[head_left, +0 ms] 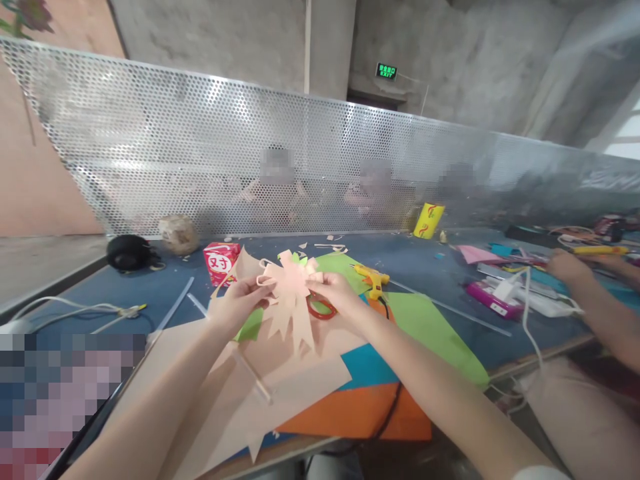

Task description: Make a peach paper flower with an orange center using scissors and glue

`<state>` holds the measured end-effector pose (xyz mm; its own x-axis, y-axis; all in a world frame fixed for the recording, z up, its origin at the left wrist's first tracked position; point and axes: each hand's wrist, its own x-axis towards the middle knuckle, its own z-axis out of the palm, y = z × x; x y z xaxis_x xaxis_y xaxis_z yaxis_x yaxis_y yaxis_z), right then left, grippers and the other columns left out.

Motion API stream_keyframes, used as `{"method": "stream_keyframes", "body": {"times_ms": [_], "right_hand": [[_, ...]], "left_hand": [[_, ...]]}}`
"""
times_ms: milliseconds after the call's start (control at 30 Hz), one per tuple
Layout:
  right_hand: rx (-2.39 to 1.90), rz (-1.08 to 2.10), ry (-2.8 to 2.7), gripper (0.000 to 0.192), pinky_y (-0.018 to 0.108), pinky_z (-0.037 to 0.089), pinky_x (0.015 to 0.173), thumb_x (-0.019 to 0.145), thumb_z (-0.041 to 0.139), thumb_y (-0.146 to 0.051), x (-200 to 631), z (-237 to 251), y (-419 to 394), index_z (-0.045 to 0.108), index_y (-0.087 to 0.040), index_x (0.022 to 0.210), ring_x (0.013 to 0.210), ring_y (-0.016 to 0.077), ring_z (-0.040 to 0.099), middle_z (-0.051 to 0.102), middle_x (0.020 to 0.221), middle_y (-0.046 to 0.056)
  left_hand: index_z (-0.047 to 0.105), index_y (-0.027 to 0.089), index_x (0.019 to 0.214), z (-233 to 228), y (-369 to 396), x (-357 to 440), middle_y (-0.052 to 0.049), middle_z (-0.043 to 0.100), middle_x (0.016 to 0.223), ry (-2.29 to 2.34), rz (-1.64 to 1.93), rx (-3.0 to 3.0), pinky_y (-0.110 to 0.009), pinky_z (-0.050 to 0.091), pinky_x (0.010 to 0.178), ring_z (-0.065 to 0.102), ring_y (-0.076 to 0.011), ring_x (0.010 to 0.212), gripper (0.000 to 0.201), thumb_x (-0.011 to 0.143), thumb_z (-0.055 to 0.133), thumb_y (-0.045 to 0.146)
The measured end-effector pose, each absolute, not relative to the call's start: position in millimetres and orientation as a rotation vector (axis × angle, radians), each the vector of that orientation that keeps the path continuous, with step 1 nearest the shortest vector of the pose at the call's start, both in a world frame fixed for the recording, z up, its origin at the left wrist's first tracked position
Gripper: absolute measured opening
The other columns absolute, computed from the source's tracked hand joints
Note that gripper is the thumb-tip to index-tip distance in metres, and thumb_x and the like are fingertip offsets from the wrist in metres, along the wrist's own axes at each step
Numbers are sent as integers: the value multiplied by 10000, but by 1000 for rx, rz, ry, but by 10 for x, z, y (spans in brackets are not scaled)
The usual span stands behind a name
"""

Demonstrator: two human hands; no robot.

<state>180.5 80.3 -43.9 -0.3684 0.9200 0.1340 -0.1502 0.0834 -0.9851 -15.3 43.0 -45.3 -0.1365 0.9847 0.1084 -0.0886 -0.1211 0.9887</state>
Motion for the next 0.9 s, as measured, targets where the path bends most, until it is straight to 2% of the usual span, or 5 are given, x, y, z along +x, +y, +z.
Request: {"method": "stream_keyframes", "body": {"times_ms": [233,400,500,567,900], "right_hand": [[-864,1510,-1379,228,261,460,626,563,708,-333,1800,-449,819,581,-150,614,611,122,555,582,639,12],[-881,1487,-1410,182,254,453,623,591,686,-311,1788,-414,766,599,-156,630,634,125,562,591,649,9],[-903,1423,-1467,197,245,423,581,603,687,-320,1796,-416,773,586,-153,574,546,102,509,551,572,-18],[-916,1352,-1508,231,234,383,552,611,685,-324,1804,-421,792,561,-155,515,501,88,457,499,501,-40],[-921,1220,-1541,251,218,345,506,642,627,-322,1816,-411,815,460,-182,517,476,82,420,432,493,-56]], "left_hand": [[558,176,723,-367,386,-105,-25,602,603,995,1409,1060,-309,480,560,591,-170,566,232,622,583,384],[545,195,719,-361,337,-38,-38,596,639,1017,1413,1191,-345,476,568,571,-189,572,496,613,481,675],[565,190,693,-362,315,-5,-3,582,651,1158,1426,1330,-284,456,575,538,-151,596,382,506,734,476],[564,183,627,-347,302,8,20,552,601,1232,1410,1367,-260,439,562,515,-131,570,312,477,786,343],[609,164,616,-301,292,-8,15,551,518,1385,1289,1592,-242,399,489,499,-119,468,301,568,717,441]]}}
